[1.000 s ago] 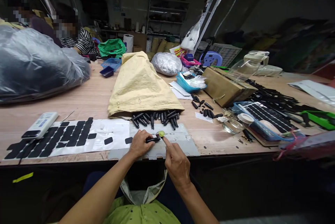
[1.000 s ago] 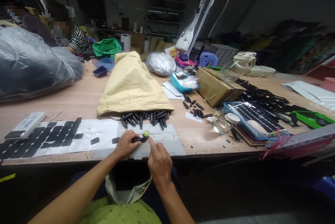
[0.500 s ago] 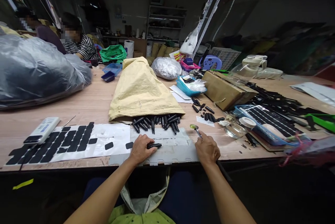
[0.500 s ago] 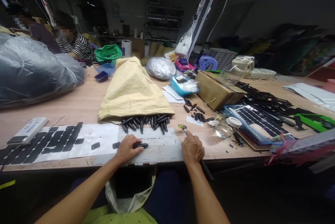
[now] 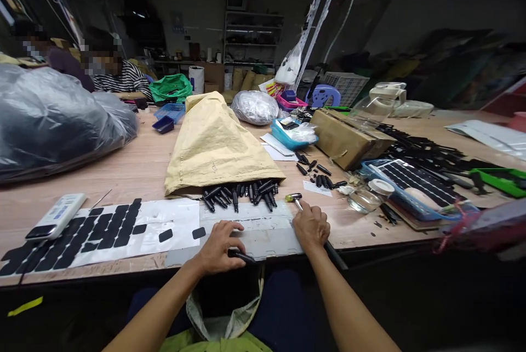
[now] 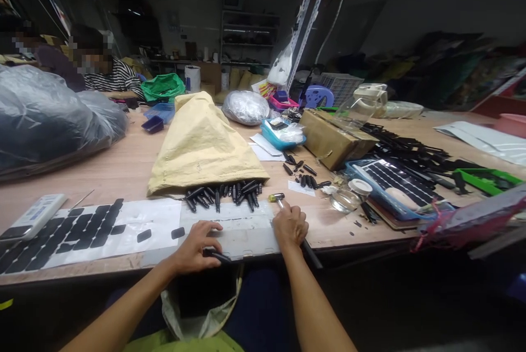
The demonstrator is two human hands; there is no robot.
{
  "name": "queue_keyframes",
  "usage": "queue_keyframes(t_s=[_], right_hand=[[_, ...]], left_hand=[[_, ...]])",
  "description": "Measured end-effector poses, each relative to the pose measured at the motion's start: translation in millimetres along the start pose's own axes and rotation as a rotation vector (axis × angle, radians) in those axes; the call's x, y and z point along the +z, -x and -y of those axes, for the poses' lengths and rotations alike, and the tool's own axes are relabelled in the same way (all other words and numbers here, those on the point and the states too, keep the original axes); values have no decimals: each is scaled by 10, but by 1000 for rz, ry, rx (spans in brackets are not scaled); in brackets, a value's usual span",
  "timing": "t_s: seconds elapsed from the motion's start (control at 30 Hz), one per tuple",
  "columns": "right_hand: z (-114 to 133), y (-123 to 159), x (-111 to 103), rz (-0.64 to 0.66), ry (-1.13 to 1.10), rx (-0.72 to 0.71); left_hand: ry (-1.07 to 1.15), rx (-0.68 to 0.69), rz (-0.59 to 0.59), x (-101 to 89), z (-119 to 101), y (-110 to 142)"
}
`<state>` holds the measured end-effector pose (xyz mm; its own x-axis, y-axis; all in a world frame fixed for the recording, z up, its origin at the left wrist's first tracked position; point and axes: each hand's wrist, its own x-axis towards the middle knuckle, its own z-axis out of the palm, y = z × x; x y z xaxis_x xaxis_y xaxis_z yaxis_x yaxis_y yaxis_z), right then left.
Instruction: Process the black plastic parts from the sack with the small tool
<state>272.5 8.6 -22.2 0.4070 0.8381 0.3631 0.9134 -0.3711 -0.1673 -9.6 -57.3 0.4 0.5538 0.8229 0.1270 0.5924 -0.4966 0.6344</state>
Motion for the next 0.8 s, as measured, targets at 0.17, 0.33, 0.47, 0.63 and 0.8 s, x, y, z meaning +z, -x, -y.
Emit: queue_keyframes(t_s=[0.17, 0.33, 0.47, 0.63, 0.8], right_hand=[[-7, -1, 22, -4, 23, -7], [-8, 1, 37, -6, 28, -14], [-4, -3, 37, 2, 27, -13], [1, -7, 35, 2, 19, -9], [-13, -12, 59, -4, 5, -10]], left_hand=[[-89, 85, 112, 90, -116, 300], [-78, 65, -8, 60, -172, 345], [-26, -363, -381, -197, -12, 17], [-234, -917, -460, -532, 267, -424], [-263, -989, -325, -604, 315, -437]])
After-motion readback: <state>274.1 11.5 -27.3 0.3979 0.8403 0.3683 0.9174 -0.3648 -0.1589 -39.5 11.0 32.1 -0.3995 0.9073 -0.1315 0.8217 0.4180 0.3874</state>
